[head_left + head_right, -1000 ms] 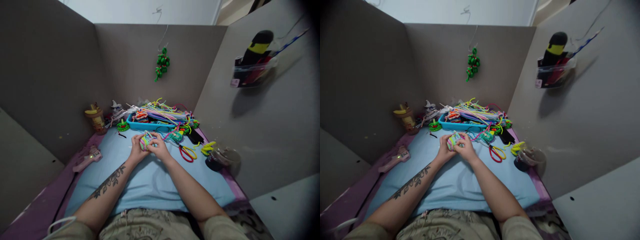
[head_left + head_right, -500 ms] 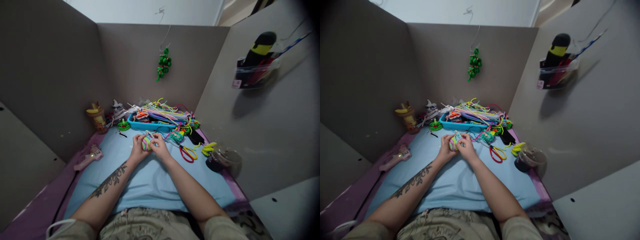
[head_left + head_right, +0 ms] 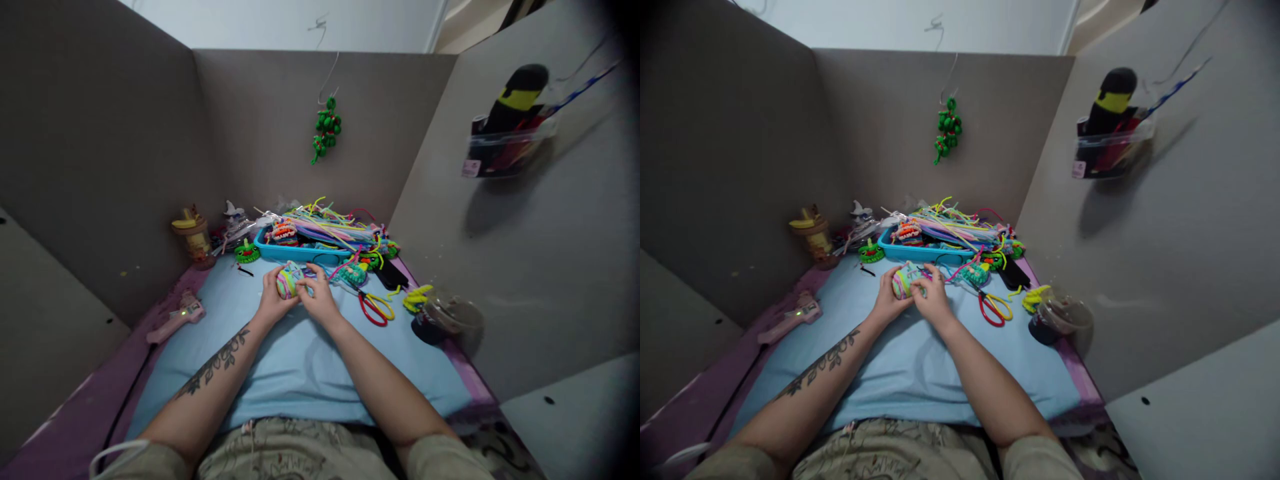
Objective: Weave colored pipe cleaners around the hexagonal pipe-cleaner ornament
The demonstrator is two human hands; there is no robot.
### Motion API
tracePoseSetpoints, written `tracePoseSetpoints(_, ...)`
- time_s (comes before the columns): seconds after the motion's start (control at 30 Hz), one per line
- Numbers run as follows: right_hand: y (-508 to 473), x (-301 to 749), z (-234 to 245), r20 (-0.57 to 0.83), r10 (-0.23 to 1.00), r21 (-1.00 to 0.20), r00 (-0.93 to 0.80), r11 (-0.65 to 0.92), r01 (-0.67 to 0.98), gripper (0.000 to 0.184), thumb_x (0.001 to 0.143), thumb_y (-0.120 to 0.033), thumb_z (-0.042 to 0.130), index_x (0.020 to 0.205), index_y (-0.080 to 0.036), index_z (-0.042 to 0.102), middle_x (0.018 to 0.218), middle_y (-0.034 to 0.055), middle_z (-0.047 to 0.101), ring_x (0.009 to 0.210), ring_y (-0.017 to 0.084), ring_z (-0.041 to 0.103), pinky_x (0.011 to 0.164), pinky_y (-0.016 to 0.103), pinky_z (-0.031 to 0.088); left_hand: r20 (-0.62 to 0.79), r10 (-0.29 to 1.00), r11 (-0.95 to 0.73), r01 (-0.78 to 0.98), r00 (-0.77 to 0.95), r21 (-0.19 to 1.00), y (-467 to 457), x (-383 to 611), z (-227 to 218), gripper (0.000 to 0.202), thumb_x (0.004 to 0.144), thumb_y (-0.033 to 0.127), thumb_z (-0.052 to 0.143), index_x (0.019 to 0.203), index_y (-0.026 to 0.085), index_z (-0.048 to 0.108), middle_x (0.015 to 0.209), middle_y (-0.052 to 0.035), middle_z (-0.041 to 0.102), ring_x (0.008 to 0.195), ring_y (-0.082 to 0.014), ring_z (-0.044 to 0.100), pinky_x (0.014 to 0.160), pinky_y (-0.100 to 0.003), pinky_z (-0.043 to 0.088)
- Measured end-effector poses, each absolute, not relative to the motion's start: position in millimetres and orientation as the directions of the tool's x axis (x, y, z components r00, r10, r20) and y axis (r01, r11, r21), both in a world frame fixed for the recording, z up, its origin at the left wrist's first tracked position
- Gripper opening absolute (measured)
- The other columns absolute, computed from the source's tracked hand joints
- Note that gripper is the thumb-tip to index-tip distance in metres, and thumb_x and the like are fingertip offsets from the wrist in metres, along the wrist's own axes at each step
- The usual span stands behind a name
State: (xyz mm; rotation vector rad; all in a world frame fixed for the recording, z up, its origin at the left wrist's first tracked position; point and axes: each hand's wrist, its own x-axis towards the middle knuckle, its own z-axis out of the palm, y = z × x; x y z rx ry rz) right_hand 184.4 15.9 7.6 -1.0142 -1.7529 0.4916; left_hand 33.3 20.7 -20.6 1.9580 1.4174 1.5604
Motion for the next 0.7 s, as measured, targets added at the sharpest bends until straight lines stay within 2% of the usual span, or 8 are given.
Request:
tracePoseSetpoints(0.17, 17.4, 181.6, 2.9, 0.566, 0.811, -0.706, -0.15, 0.57, 0.42, 0.011, 0.078, -0.018, 0.052, 0.073, -0.021, 0.062, 0.116, 0.008, 0.045, 0.114, 0.023, 0.043, 0.101, 0.04, 0.035, 0.584, 0.811, -0.507, 0.503, 0.004, 0.7, 19.6, 36.0, -23.6, 0.087, 0.057, 0.036, 0.077, 0.131, 0.02, 0.034, 0.12, -0.0119, 0.041, 0.117, -0.0287, 0.042, 0.1, -0.046, 0.036)
tracePoseSetpoints(0.33, 20.8, 185.8, 4.4, 0.545, 0.826, -0.738, -0.145, 0.554, 0.385, 0.011, 0.078, -0.021, 0.052, 0.073, -0.02, 0.062, 0.11, 0.0074, 0.046, 0.109, 0.022, 0.046, 0.1, 0.038, 0.036, 0.456, 0.883, -0.469, 0.267, 0.112, 0.842, 19.3, 36.3, -26.0, 0.098, 0.059, 0.04, 0.077, 0.139, 0.019, 0.023, 0.132, -0.0155, 0.039, 0.119, -0.028, 0.046, 0.1, -0.044, 0.038)
tracePoseSetpoints(0.47, 25.1, 194.8, 9.0, 0.539, 0.832, -0.758, -0.133, 0.548, 0.354, 0.018, 0.083, -0.027, 0.05, 0.079, -0.021, 0.066, 0.119, 0.0087, 0.046, 0.113, 0.022, 0.046, 0.101, 0.039, 0.036, 0.347, 0.929, -0.364, 0.136, 0.131, 0.921, 19.3, 34.8, -22.0, 0.095, 0.061, 0.041, 0.076, 0.138, 0.02, 0.024, 0.131, -0.0146, 0.045, 0.112, -0.0261, 0.053, 0.093, -0.042, 0.045)
tracePoseSetpoints(0.57, 26.3, 202.2, 12.4, 0.579, 0.798, -0.701, -0.168, 0.593, 0.397, 0.016, 0.08, -0.023, 0.053, 0.085, -0.021, 0.067, 0.129, 0.0088, 0.041, 0.12, 0.023, 0.043, 0.104, 0.04, 0.033, 0.313, 0.941, -0.326, 0.098, 0.132, 0.94, 19.3, 33.9, -19.0, 0.091, 0.063, 0.042, 0.075, 0.138, 0.021, 0.026, 0.133, -0.0138, 0.044, 0.111, -0.0256, 0.055, 0.093, -0.041, 0.046)
tracePoseSetpoints(0.7, 24.6, 205.8, 15.0, 0.607, 0.761, -0.627, -0.228, 0.635, 0.451, 0.013, 0.073, -0.016, 0.056, 0.079, -0.021, 0.067, 0.13, 0.0081, 0.043, 0.12, 0.024, 0.043, 0.104, 0.042, 0.032, 0.296, 0.944, -0.31, 0.086, 0.145, 0.947, 18.8, 33.7, -18.2, 0.092, 0.063, 0.042, 0.075, 0.138, 0.021, 0.027, 0.134, -0.0154, 0.044, 0.114, -0.0279, 0.053, 0.095, -0.044, 0.045)
